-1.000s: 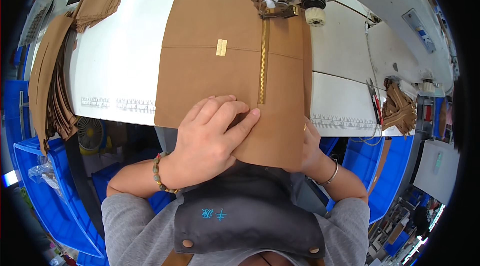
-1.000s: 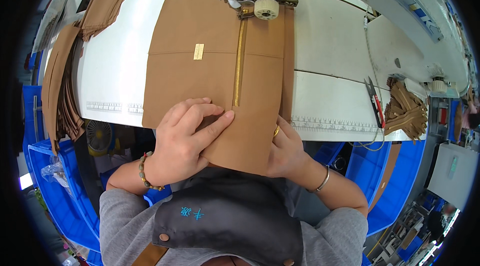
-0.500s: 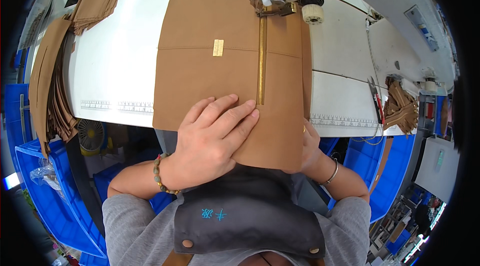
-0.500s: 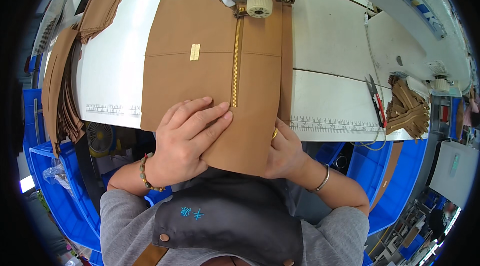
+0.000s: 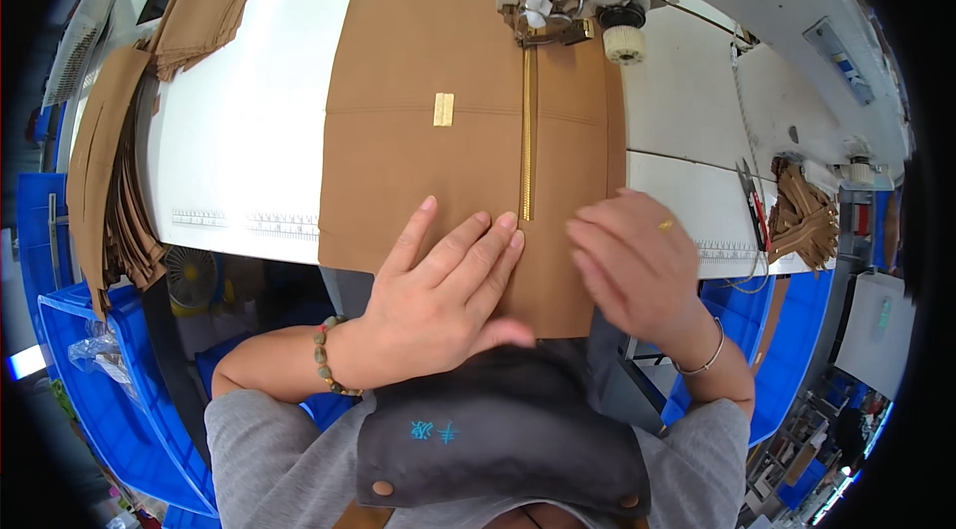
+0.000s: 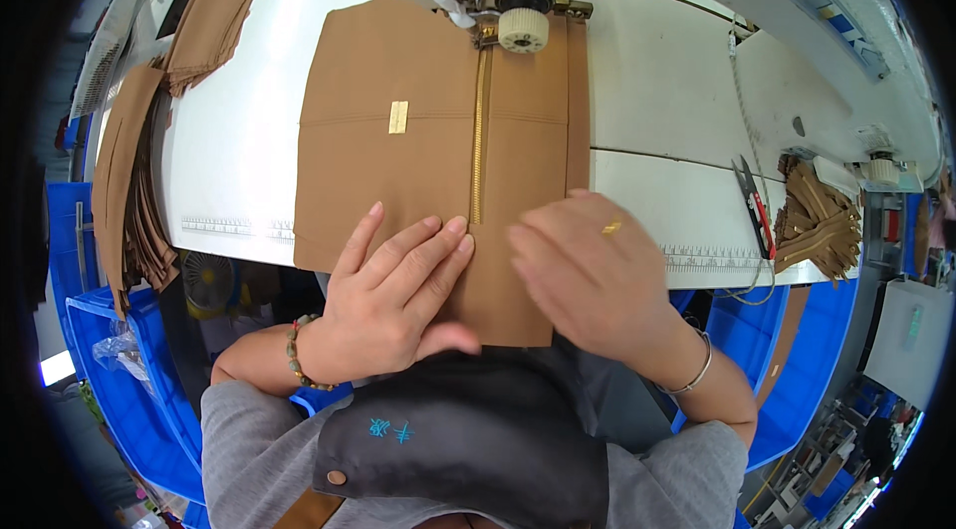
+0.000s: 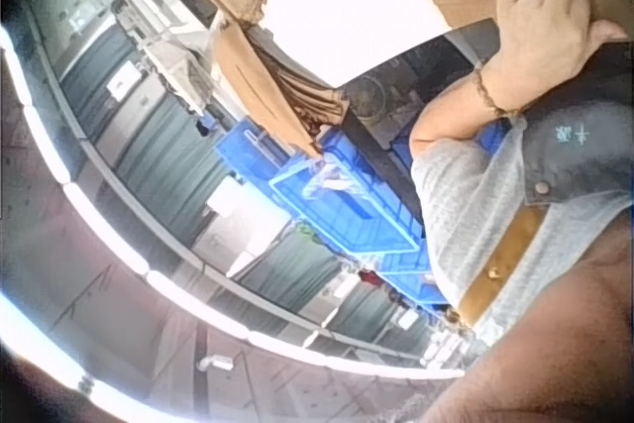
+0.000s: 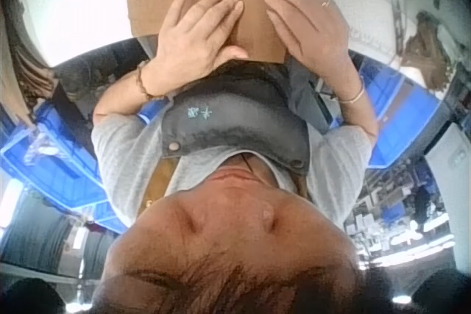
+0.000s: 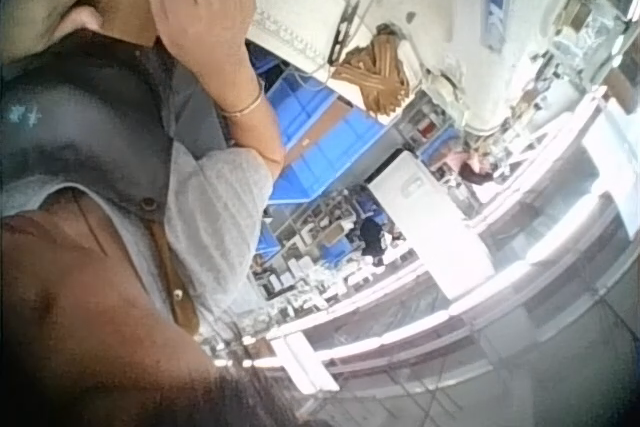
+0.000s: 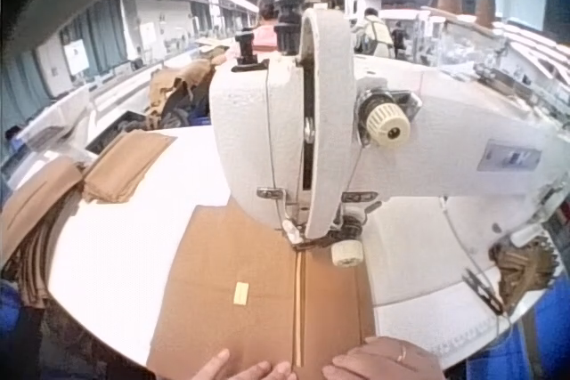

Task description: The recorder uses an industrial sewing machine to sew zippers and join panels for leather bags.

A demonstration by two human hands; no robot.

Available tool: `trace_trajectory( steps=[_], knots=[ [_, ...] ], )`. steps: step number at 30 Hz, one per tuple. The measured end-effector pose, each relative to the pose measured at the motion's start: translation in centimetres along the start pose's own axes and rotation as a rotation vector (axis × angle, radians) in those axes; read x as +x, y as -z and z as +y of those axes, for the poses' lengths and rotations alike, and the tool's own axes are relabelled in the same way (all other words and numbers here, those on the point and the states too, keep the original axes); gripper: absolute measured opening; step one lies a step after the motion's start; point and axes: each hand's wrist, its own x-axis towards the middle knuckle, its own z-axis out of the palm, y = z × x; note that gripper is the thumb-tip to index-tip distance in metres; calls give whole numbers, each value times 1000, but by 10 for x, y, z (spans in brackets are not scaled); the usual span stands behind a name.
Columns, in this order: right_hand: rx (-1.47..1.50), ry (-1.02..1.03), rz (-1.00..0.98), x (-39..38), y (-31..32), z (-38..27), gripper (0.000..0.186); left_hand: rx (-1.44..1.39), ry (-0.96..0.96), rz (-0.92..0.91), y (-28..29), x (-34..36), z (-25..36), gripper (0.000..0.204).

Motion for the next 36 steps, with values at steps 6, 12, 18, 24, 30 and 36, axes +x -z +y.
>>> trace_trajectory(
  steps=[6,12,18,24,30,36],
  knots=[
    [2,56,-94,8,-22,-15,37,67,-105,160,-4,15,-13,41],
    [-83,161,-148,9,-20,-15,34,-121,-184,-78,18,50,-48,46],
    [-37,200,-170,29,-8,-1,29,-15,0,-159,15,70,-57,89],
    [-26,91,-247,63,-15,51,51,4,-26,-138,12,68,-61,89],
    [-98,161,-206,67,-25,59,71,-97,-7,-73,9,69,-64,94],
    [-133,162,-239,66,-23,59,74,-129,19,-63,9,69,-65,103]
  ],
)
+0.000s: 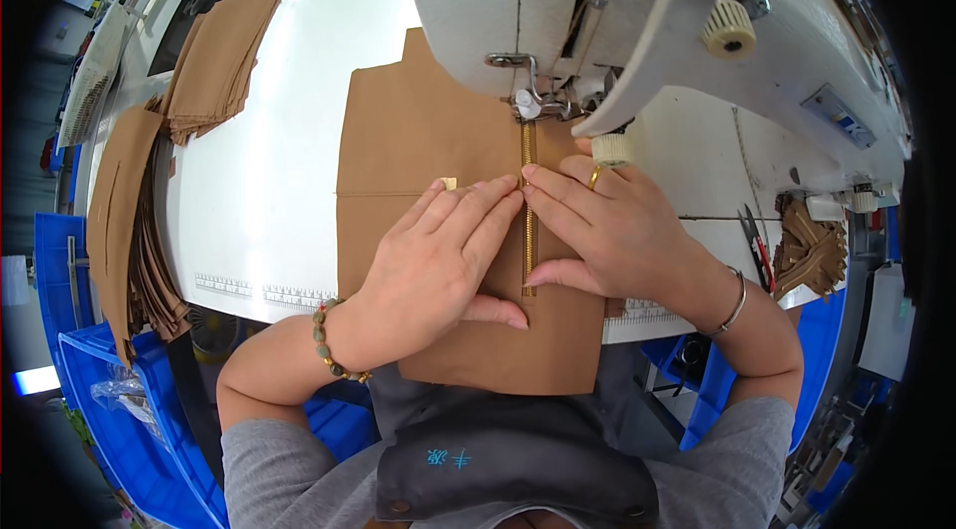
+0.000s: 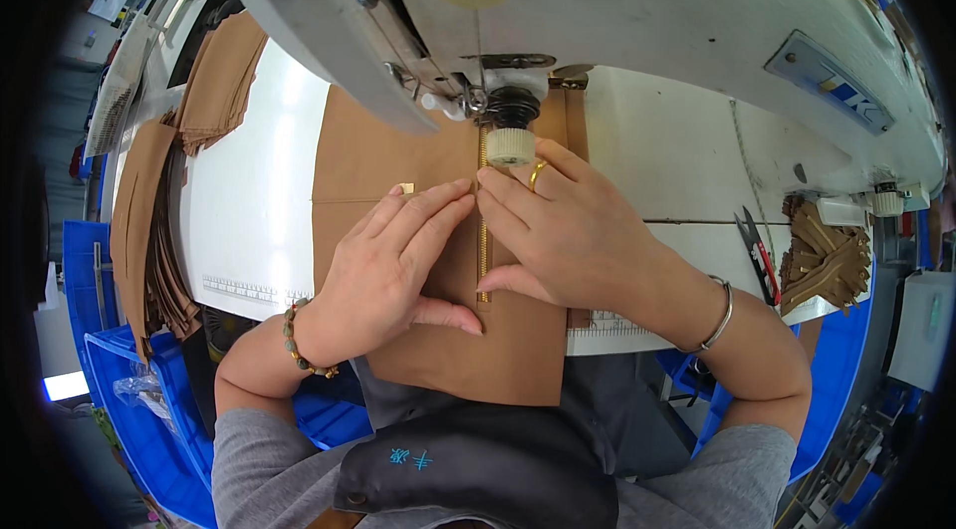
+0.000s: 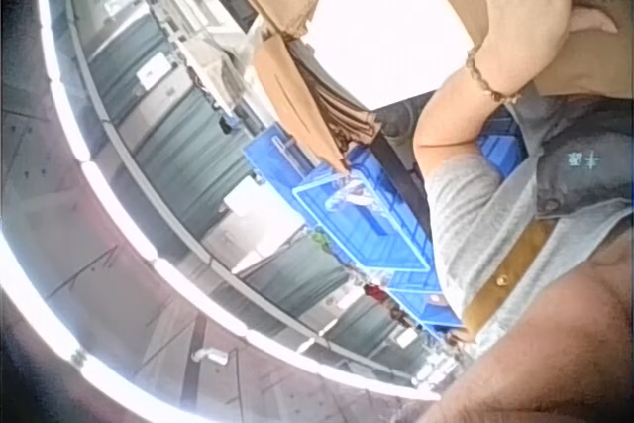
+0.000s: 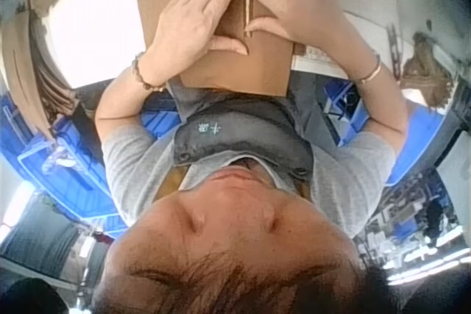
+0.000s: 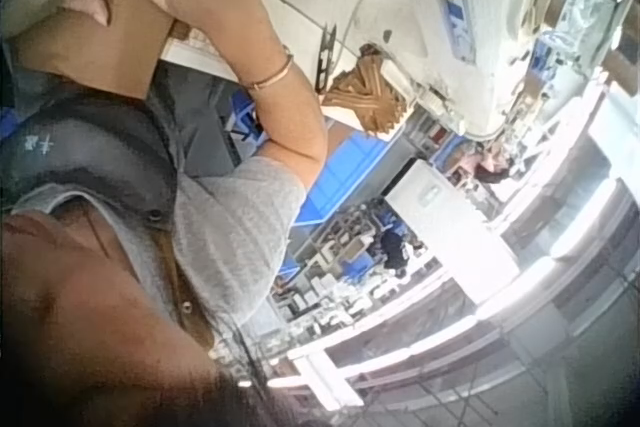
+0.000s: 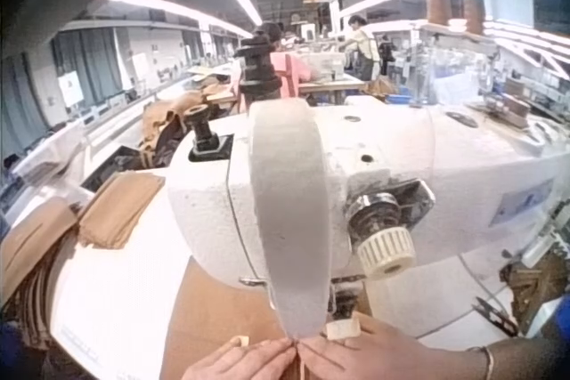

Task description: The recorder uses an industrial sewing machine to sew zippers and join panels for leather bags.

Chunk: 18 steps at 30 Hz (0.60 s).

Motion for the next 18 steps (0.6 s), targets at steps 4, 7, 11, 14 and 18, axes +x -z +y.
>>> trace_trajectory(
  steps=[4,7,11,14,18],
  knots=[
    [13,-15,-8,-2,-2,0,75,47,-38,-13,1,1,-1,105],
    [27,-12,-6,-2,-2,2,75,68,-50,-30,1,3,0,105],
    [26,-47,1,-3,0,0,75,113,-56,-53,2,4,1,102],
    [7,-59,14,-4,2,-2,75,119,-60,-56,2,4,1,100],
    [2,-70,17,-3,0,-1,75,120,-65,-36,1,10,-4,100]
  ],
)
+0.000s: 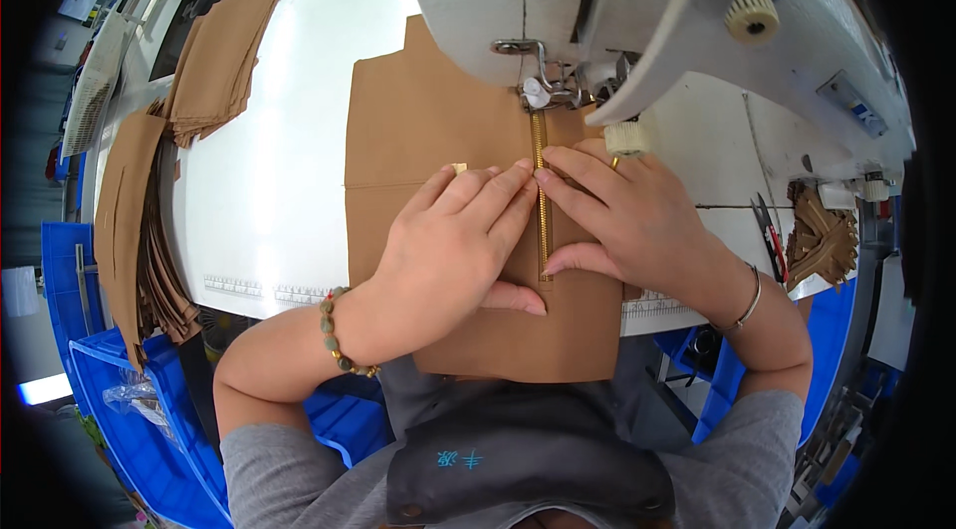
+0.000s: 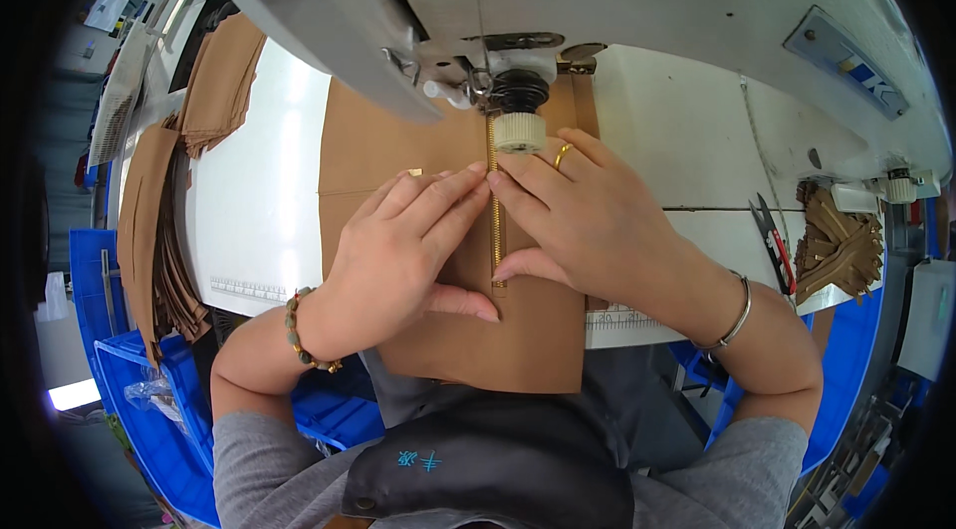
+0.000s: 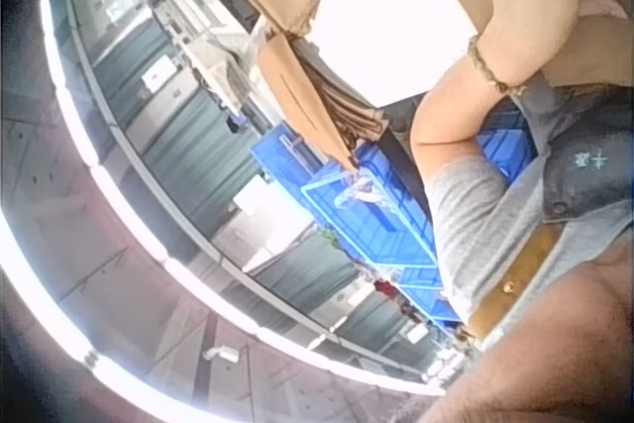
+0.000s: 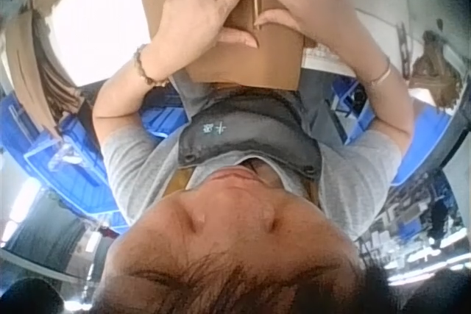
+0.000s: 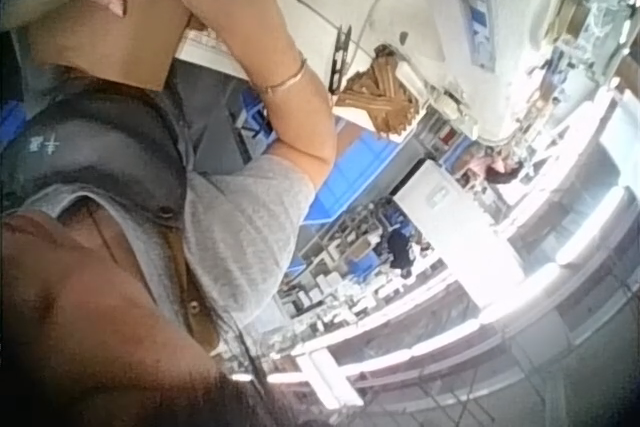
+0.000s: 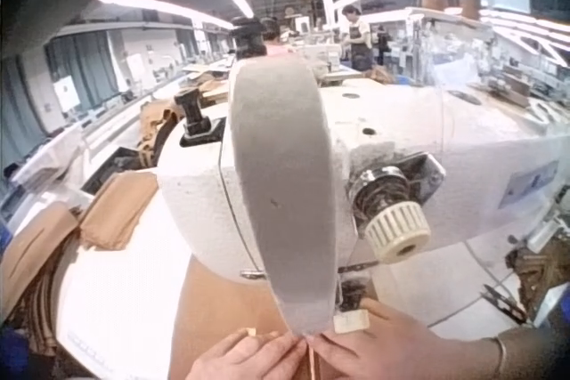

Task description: The recorder uses an industrial sewing machine to sew zippers and join panels for leather bags.

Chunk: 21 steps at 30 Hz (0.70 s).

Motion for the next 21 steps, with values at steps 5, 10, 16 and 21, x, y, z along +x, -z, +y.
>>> trace_trajectory(
  steps=[5,10,16,21],
  knots=[
    [12,-24,43,3,-4,6,72,16,-3,7,0,11,-12,101],
    [-26,-45,44,4,-5,9,68,35,-7,38,-1,23,-25,99],
    [-27,-75,61,5,-9,13,64,48,22,48,-2,30,-32,98],
    [-3,-65,59,3,-3,13,62,7,55,37,-6,23,-26,87]
  ],
)
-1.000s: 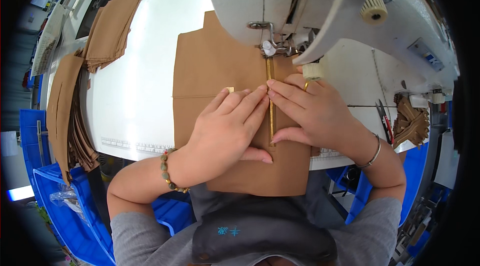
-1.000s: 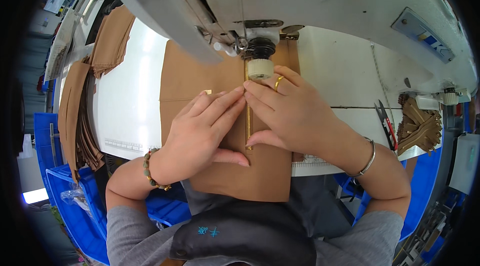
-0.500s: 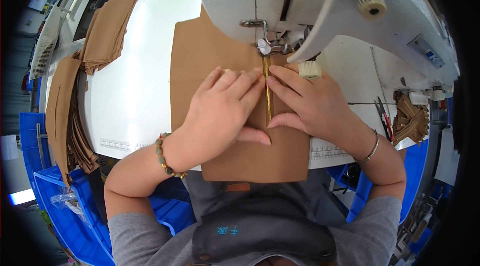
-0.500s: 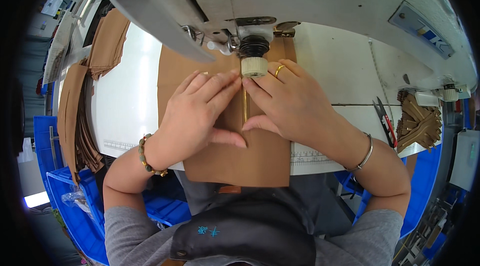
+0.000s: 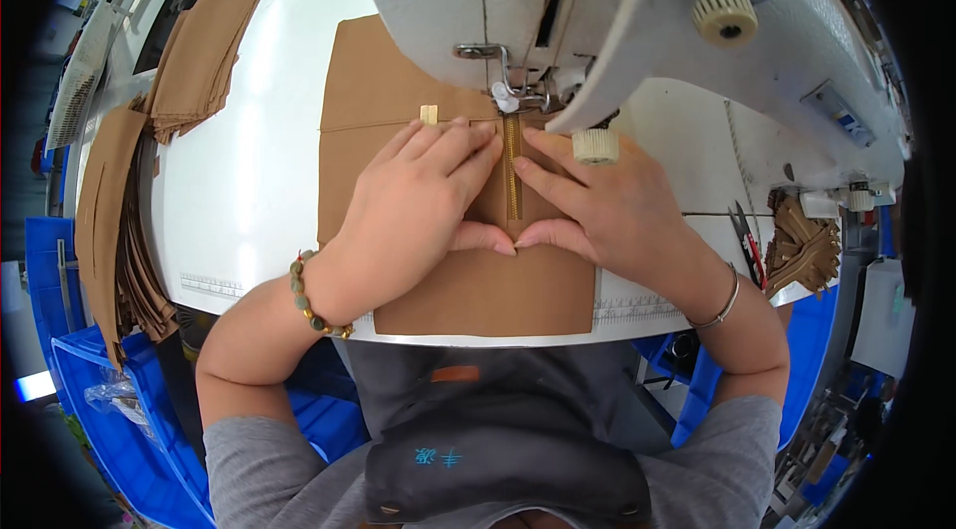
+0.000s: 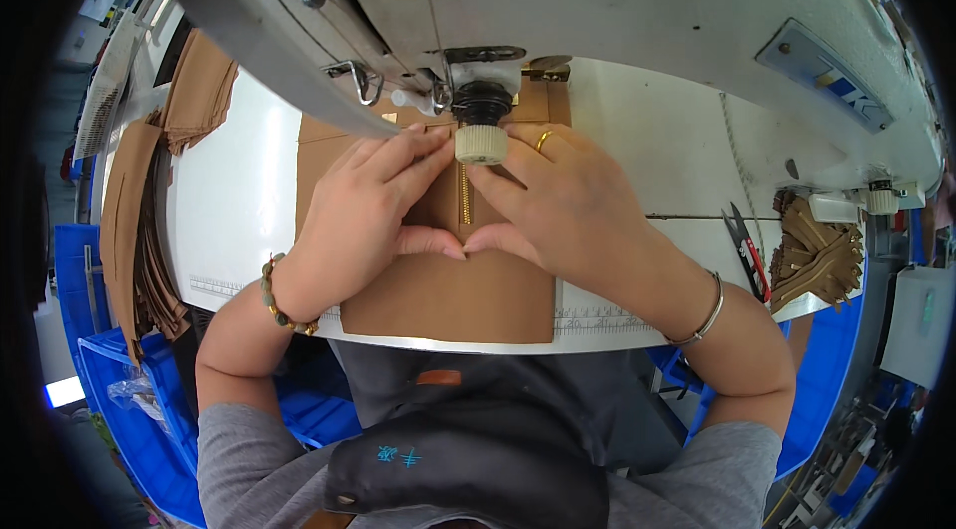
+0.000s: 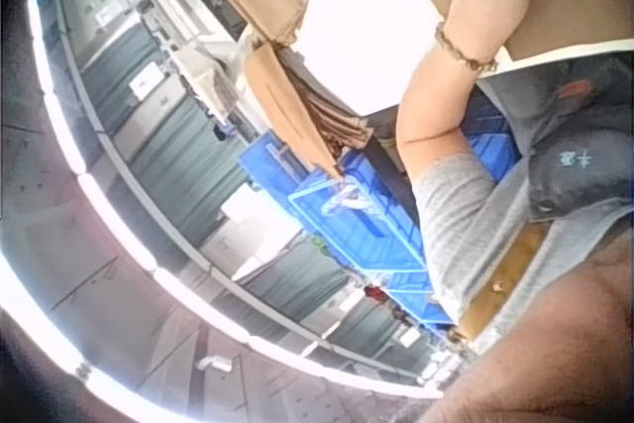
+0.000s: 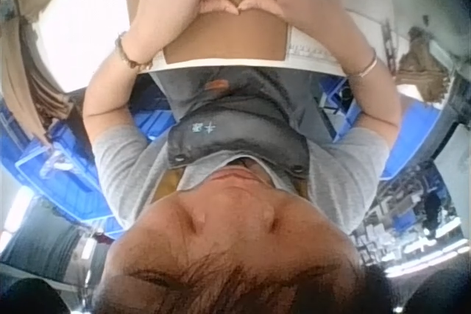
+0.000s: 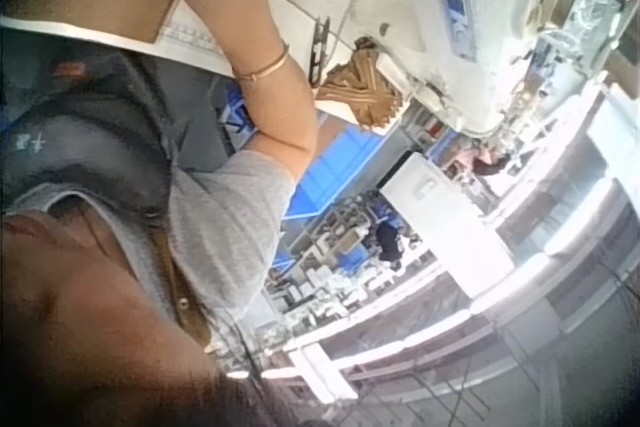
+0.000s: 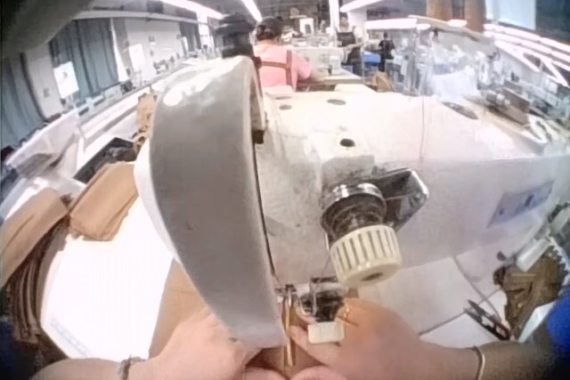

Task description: The recorder uses an industrial sewing machine to sew zippers and join panels for leather bags.

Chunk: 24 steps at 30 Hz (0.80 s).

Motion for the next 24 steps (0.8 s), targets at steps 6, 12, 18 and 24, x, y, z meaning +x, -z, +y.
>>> trace_trajectory(
  steps=[6,12,18,24],
  knots=[
    [56,-26,-81,-1,2,-2,58,-22,-14,44,-2,-2,-2,80],
    [49,-48,-66,2,-1,4,56,-47,-9,89,-6,4,-9,76],
    [92,-56,-99,-3,3,0,45,-143,59,50,-5,-10,1,68],
    [115,-8,-27,-6,5,-7,43,-195,26,38,-1,-25,14,70]
  ],
)
